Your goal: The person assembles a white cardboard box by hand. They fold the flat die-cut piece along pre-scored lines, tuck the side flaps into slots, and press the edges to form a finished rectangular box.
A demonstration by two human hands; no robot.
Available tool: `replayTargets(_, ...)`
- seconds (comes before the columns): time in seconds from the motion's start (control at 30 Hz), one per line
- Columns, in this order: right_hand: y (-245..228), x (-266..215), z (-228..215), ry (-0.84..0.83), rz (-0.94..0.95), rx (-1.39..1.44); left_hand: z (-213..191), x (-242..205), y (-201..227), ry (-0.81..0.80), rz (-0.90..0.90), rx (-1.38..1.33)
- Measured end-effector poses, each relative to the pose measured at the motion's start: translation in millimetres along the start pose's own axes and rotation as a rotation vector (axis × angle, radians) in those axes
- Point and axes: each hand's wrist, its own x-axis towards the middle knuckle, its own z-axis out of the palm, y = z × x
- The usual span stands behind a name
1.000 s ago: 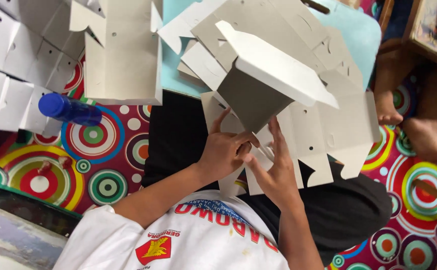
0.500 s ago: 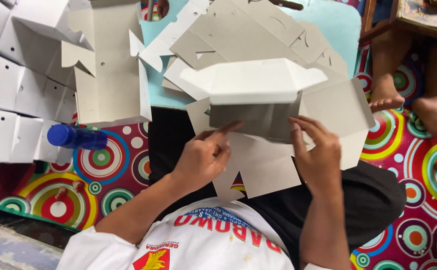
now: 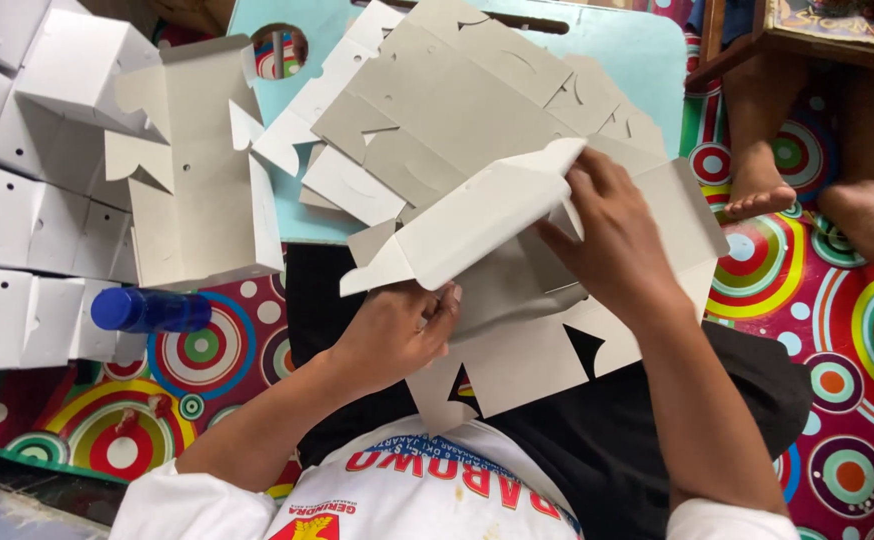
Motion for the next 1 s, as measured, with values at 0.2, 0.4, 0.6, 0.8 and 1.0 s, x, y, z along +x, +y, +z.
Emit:
replayTargets(0.2,29.5,21.6,37.3,0.067,-0.216,-0.181,-48.5,28.3,30.4,0.098,-0.316,-0.323)
replayTargets(0.4,-1.9,31.2,2.6,-0.065,-0.146,-0.113,-63.5,30.2,10.2,0.182,-0.373,-0.315)
replayTargets(0.6,28.8,48.5,20.5,-0.418,0.071,-0.061,-67.8,31.7,-0.5,0.212,-0.406,-0.262)
replayTargets(0.8,29.2,60.0,17.2,-0.416,0.202,0.274,-67.9,28.4,-7.6,0.214,-0.462,-0.266)
replayTargets(1.0,89.3,57.3,53.1,-0.300,0.339,0.941,-64.4,29.3,-7.3,0.174,-0.491,-0.295)
